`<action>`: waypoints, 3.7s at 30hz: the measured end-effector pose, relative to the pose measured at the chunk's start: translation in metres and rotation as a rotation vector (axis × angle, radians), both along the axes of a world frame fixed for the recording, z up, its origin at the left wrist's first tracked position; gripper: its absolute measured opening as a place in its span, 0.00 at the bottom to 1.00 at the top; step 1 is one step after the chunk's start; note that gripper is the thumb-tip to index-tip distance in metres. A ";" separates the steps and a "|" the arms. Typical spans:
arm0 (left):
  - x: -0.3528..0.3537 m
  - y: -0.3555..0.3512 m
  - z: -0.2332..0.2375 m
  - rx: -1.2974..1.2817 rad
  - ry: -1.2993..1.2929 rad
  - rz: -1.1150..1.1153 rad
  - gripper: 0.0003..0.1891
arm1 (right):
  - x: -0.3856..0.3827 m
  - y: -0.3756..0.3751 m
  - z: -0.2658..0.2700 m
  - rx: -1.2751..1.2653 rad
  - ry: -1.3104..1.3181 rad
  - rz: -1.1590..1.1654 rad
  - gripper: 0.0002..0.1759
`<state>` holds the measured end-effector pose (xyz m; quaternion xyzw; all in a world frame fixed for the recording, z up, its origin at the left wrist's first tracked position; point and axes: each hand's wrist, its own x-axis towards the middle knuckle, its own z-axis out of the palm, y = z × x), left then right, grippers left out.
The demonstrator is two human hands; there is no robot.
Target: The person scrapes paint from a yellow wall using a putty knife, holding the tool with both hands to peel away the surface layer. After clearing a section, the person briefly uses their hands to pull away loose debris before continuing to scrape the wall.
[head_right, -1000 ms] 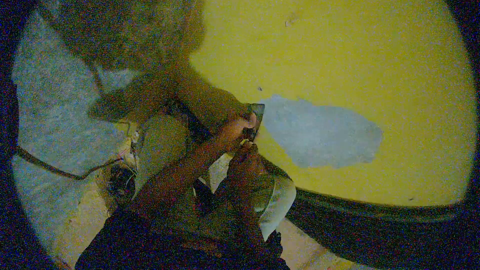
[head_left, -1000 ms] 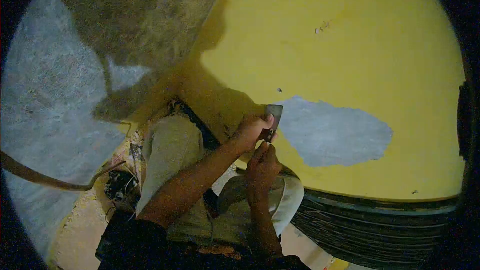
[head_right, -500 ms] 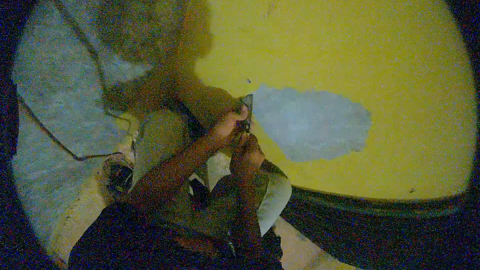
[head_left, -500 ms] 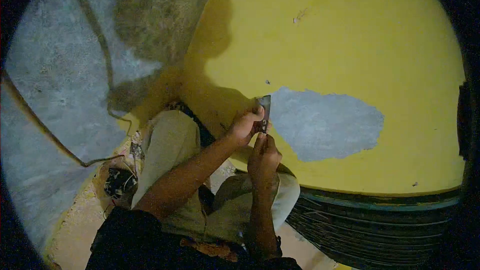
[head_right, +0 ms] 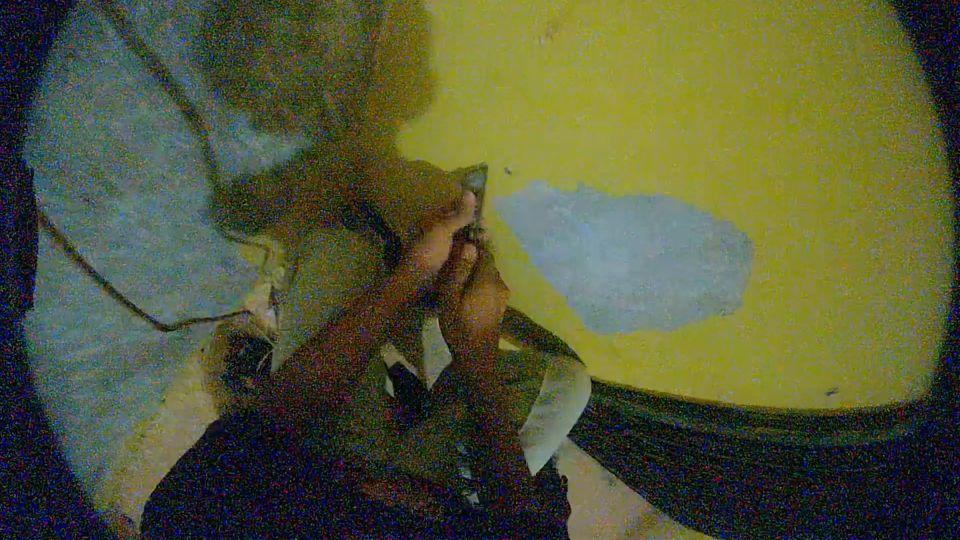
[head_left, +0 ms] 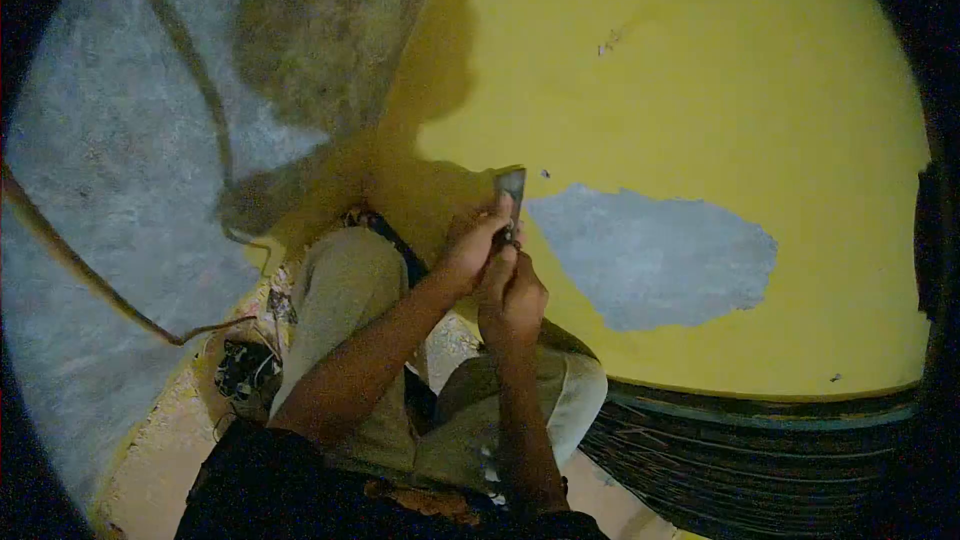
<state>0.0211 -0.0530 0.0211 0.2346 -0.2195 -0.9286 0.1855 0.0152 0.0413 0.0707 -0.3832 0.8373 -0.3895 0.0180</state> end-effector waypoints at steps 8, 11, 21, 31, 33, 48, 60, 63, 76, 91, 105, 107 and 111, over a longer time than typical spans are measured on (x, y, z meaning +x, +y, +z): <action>0.005 0.052 0.002 -0.474 0.274 0.330 0.14 | 0.018 0.066 0.014 0.018 0.405 -0.186 0.12; 0.005 0.066 0.007 -0.216 0.343 0.206 0.14 | 0.013 0.073 0.013 0.082 0.524 -0.172 0.13; -0.030 0.041 -0.013 -0.146 0.242 -0.157 0.22 | 0.001 0.063 0.024 0.173 0.075 -0.184 0.16; -0.034 0.030 -0.014 -0.047 0.241 -0.141 0.14 | 0.001 0.056 0.003 0.150 0.435 -0.149 0.14; -0.035 0.025 -0.015 -0.057 0.313 -0.150 0.11 | 0.003 0.051 -0.003 0.114 0.490 -0.170 0.13; -0.017 -0.030 0.007 0.183 0.281 0.014 0.20 | -0.028 0.001 0.031 0.271 0.369 0.169 0.11; -0.006 0.028 -0.004 -0.318 0.162 -0.147 0.21 | 0.028 0.061 0.009 0.039 0.372 -0.227 0.15; 0.002 0.029 0.007 -0.388 0.414 -0.177 0.24 | 0.017 0.073 0.008 0.058 0.467 -0.226 0.14; -0.013 0.045 0.010 -0.143 0.312 -0.181 0.23 | 0.009 0.070 0.023 0.048 0.303 -0.168 0.14; -0.020 0.033 0.017 -0.059 0.290 -0.188 0.13 | 0.010 0.063 0.042 0.236 0.270 -0.206 0.17; -0.034 0.023 0.006 -0.535 0.090 0.020 0.14 | -0.021 0.040 0.008 0.080 0.266 -0.138 0.15; -0.037 0.000 -0.008 0.124 0.314 -0.077 0.17 | -0.025 0.029 0.017 0.062 0.345 -0.088 0.14; 0.004 -0.026 0.004 0.033 0.059 -0.056 0.19 | -0.004 -0.004 0.045 0.304 0.418 0.062 0.14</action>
